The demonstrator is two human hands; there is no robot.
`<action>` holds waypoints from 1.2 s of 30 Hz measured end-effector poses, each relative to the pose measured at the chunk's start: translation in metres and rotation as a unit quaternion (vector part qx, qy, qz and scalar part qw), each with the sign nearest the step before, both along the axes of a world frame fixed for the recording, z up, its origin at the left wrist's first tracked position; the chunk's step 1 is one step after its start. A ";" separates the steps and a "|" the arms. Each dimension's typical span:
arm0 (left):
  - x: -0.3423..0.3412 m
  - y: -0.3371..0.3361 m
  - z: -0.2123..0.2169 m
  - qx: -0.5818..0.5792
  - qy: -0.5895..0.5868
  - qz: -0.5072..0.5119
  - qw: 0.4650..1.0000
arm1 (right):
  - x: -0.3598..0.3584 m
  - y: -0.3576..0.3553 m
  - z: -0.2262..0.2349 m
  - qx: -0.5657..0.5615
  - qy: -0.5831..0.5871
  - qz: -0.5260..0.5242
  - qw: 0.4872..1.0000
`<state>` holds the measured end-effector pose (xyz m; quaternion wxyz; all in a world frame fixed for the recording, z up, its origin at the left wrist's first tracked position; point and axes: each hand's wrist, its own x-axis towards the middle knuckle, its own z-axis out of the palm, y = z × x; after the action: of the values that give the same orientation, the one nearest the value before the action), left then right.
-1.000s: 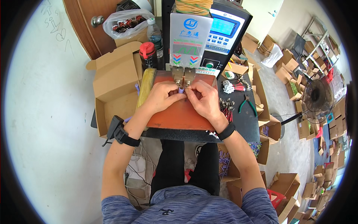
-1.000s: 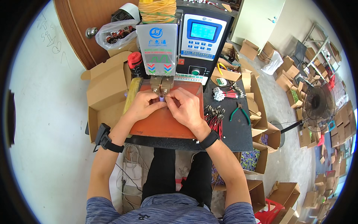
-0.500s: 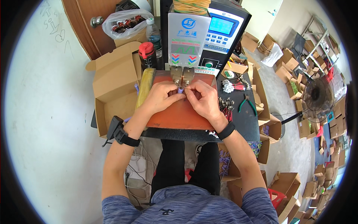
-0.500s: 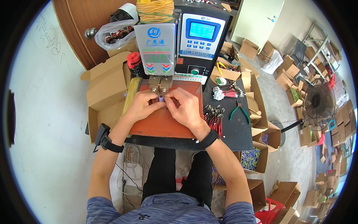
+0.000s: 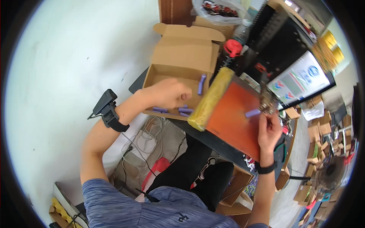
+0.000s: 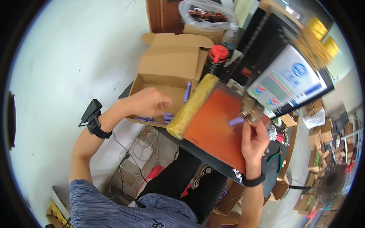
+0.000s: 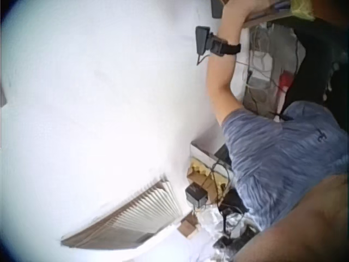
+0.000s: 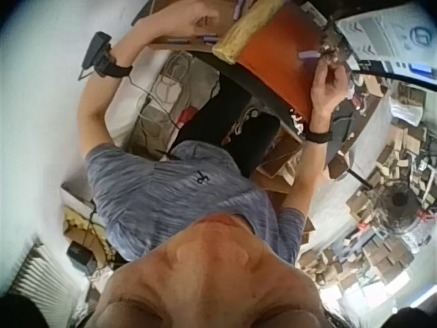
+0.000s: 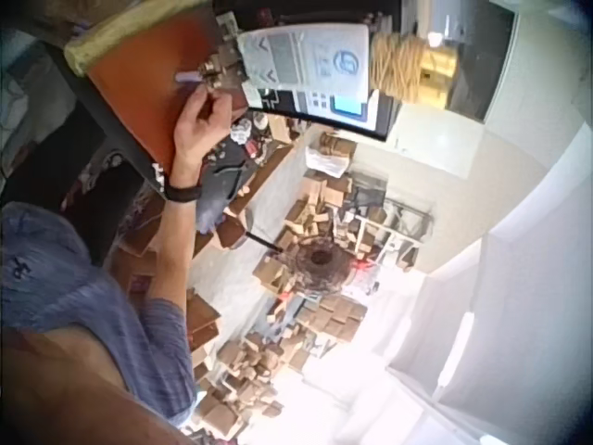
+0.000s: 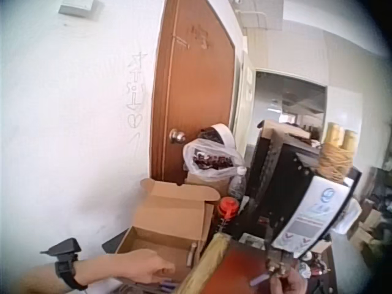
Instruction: Connecting wires to battery cells using a spot-welding machine.
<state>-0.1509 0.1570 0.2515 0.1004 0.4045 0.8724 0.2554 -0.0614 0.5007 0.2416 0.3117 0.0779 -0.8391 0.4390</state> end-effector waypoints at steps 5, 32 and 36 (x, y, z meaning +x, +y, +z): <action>0.003 0.002 -0.039 -0.106 0.054 0.033 0.992 | 0.002 0.014 -0.009 -0.049 -0.057 0.002 0.997; -0.009 -0.028 -0.045 -0.242 -0.018 0.001 0.970 | 0.020 0.061 -0.016 -0.110 -0.080 0.024 0.990; -0.009 -0.048 -0.040 -0.151 -0.010 -0.001 0.988 | 0.020 0.056 -0.016 -0.118 -0.072 0.019 0.990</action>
<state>-0.1600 0.1090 0.2119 0.1693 0.3833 0.8994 0.1244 -0.0411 0.5566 0.2260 0.2494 0.0247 -0.7997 0.5456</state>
